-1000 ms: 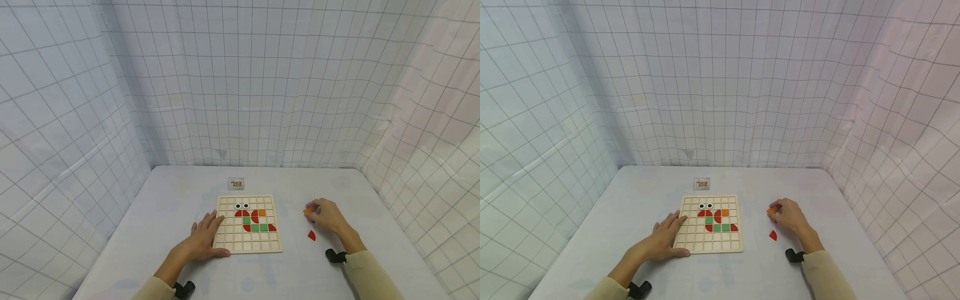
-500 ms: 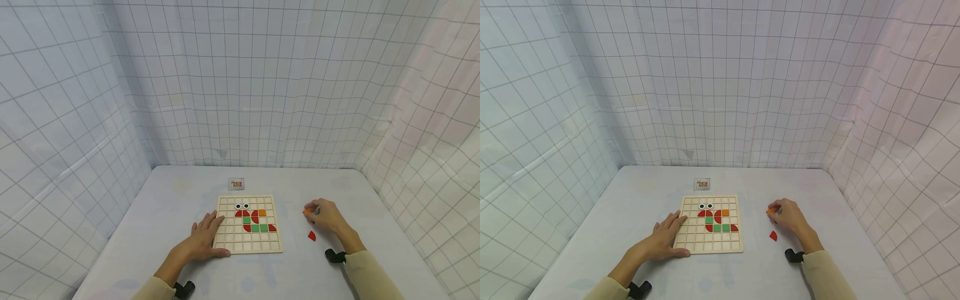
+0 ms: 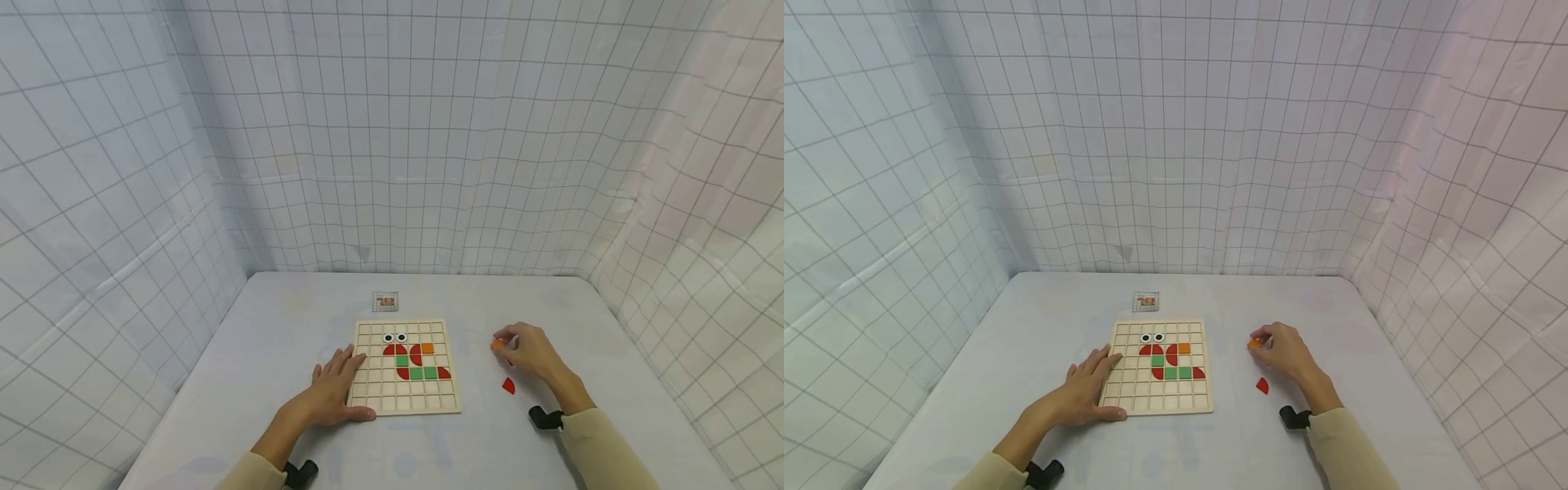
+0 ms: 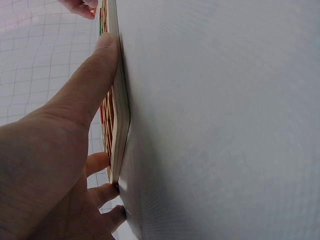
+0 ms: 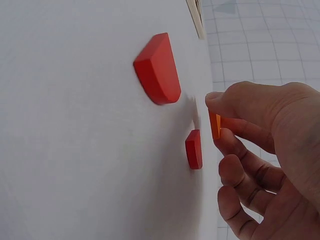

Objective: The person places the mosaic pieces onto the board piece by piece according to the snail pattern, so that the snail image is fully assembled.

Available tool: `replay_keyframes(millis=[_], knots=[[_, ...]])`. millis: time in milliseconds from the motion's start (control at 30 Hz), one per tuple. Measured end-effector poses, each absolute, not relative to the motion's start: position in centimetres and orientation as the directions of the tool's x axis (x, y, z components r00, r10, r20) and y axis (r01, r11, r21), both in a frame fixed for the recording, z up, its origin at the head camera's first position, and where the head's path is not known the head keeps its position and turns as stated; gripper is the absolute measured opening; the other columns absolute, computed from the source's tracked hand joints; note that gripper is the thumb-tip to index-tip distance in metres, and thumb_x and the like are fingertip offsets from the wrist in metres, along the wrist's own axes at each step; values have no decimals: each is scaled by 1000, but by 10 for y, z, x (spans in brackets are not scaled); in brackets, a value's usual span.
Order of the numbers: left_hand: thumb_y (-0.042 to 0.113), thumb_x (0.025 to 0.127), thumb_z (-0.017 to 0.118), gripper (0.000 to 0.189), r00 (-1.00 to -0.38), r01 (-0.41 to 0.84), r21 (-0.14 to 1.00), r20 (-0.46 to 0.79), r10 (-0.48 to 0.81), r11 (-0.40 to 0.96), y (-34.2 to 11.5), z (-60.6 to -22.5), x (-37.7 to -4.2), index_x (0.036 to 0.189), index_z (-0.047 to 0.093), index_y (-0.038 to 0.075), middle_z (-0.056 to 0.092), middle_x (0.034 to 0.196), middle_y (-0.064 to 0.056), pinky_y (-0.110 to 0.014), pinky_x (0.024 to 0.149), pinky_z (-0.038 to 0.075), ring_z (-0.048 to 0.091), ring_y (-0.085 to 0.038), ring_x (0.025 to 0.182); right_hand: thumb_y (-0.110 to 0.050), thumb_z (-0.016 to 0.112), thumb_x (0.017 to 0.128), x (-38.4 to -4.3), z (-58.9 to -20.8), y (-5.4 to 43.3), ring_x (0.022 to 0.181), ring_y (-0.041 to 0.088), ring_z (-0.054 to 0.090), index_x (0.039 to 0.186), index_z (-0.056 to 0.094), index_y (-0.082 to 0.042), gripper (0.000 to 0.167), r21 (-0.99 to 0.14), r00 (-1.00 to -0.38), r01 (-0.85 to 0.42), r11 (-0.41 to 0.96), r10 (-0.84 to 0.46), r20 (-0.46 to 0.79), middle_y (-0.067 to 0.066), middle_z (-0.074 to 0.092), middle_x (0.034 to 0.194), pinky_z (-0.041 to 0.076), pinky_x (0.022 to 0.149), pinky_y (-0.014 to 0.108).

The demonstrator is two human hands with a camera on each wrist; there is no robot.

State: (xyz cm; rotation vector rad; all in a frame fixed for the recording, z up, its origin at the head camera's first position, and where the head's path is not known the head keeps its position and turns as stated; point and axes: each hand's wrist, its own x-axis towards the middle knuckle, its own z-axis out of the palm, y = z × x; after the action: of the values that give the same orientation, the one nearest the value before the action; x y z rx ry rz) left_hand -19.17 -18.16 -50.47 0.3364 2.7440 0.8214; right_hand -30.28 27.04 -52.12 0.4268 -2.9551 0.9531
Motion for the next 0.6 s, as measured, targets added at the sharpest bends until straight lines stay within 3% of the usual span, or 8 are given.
replay_keyframes(millis=[200,433,600], knots=[[52,89,102,121,-940,147,567,-174,293,810,-182,-506,-191,181,36,8,19,194,-26,-89,137,14,18,-56,181,-11,90,100,-304,-520,266,75,13,62,125,87,-5,26,-555,-956,-285,781,-274,106,10,81,111,54,60,24],[52,89,102,121,-941,147,568,-172,292,810,-182,-506,-191,181,36,9,19,194,-26,-89,137,14,18,-56,181,-12,91,100,-302,-517,257,86,14,60,122,89,-7,23,-525,-942,-332,783,-302,145,7,82,109,52,73,24],[53,89,102,121,-940,152,566,-170,295,810,-183,-506,-191,180,36,8,19,194,-26,-90,137,15,18,-56,180,-12,91,100,-300,-516,247,86,14,60,121,89,-6,23,-537,-938,-343,771,-315,147,7,82,110,52,73,24]])
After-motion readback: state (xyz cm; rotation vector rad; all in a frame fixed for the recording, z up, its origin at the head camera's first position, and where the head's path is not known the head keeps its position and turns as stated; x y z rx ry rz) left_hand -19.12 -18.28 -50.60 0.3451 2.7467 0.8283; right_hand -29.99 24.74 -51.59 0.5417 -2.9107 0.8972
